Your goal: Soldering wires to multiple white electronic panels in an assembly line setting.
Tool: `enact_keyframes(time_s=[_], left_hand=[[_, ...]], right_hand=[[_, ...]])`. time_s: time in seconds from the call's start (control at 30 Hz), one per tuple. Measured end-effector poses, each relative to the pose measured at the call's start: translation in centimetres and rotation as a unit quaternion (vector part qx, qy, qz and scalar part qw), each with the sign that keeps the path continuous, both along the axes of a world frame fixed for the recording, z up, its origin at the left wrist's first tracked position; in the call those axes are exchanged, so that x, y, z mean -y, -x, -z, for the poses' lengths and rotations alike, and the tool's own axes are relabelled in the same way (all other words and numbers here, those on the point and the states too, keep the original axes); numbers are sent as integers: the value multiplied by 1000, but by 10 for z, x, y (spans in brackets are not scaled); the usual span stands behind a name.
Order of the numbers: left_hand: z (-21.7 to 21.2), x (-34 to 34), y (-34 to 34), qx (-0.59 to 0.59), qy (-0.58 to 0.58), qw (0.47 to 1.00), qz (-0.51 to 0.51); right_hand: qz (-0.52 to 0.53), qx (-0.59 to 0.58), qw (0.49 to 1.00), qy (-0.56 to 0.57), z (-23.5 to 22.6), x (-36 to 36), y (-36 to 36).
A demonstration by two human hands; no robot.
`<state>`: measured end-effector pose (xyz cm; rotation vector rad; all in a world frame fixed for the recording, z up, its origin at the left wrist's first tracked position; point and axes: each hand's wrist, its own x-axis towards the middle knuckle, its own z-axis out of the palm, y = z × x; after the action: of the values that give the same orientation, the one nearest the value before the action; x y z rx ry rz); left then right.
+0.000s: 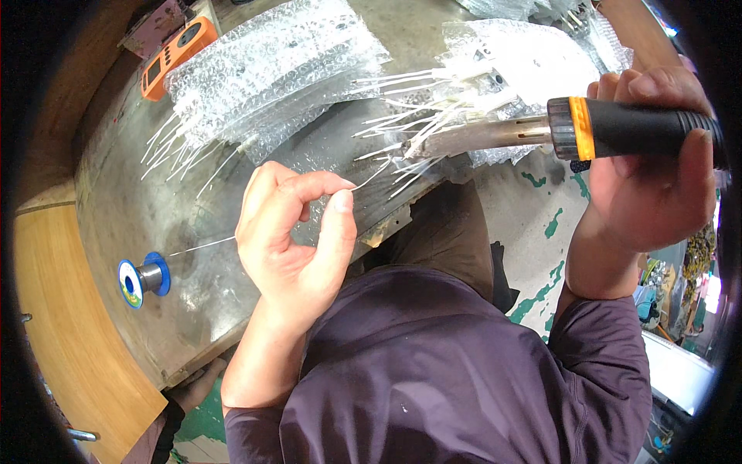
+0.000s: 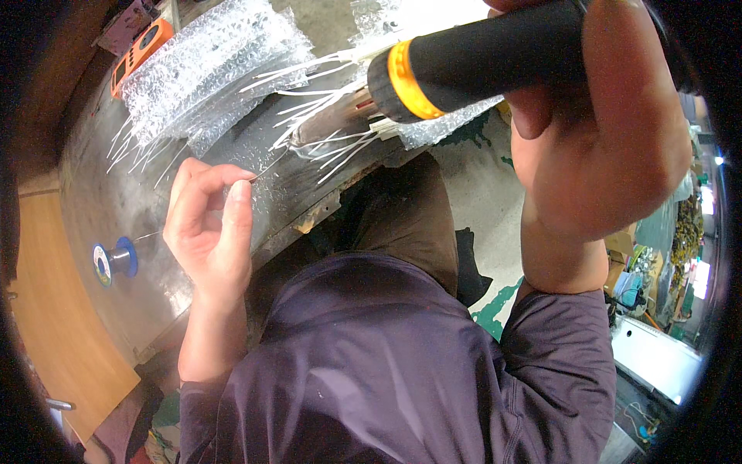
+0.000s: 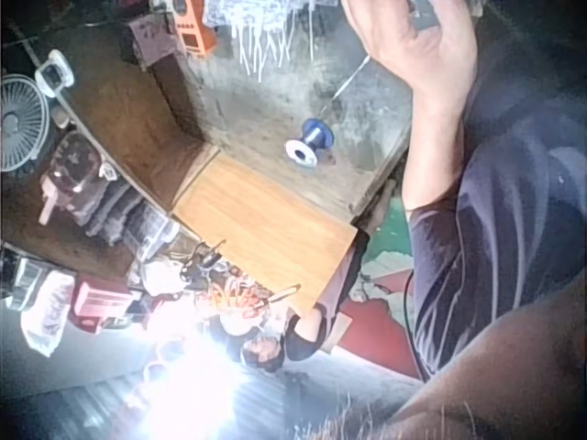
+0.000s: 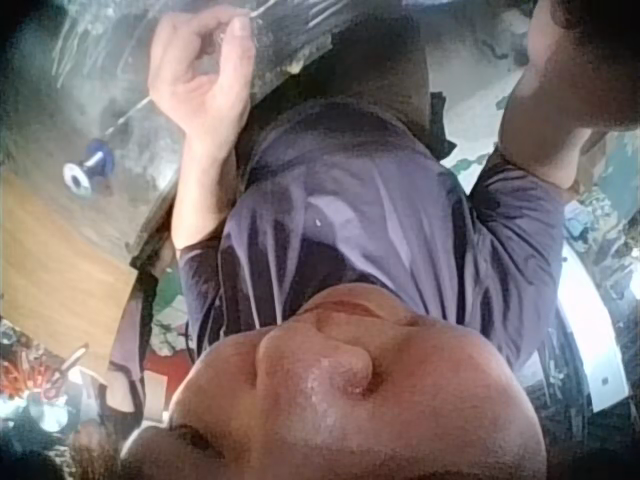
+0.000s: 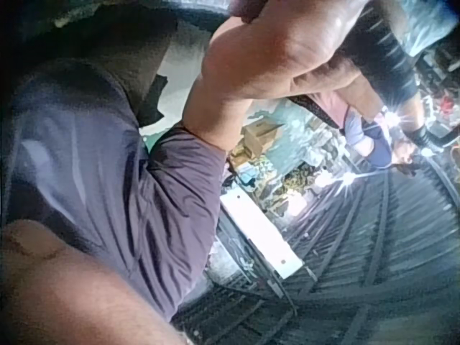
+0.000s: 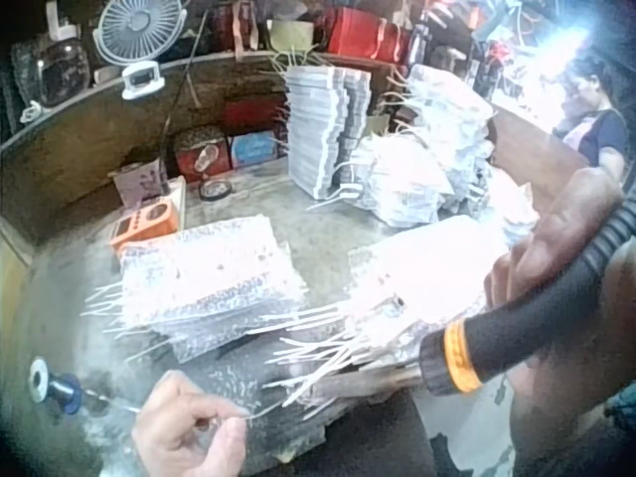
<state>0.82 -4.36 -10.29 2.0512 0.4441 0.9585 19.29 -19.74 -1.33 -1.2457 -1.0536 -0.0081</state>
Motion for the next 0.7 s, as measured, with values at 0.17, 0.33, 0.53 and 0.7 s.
enact_keyframes(time_s=[0.17, 0.33, 0.53, 0.7], left_hand=[[-1, 0, 1, 4, -3, 1000, 0], [0, 0, 3, 10, 2, 1000, 5], [-2, 1, 1, 12, -2, 1000, 3], [-1, -1, -1, 16, 5, 1000, 1]], right_hand=[[-177, 74, 977, 94, -7, 25, -30], [-189, 65, 977, 80, -7, 31, -37], [-137, 80, 985, 68, -6, 35, -38], [-162, 79, 982, 64, -6, 30, -38]])
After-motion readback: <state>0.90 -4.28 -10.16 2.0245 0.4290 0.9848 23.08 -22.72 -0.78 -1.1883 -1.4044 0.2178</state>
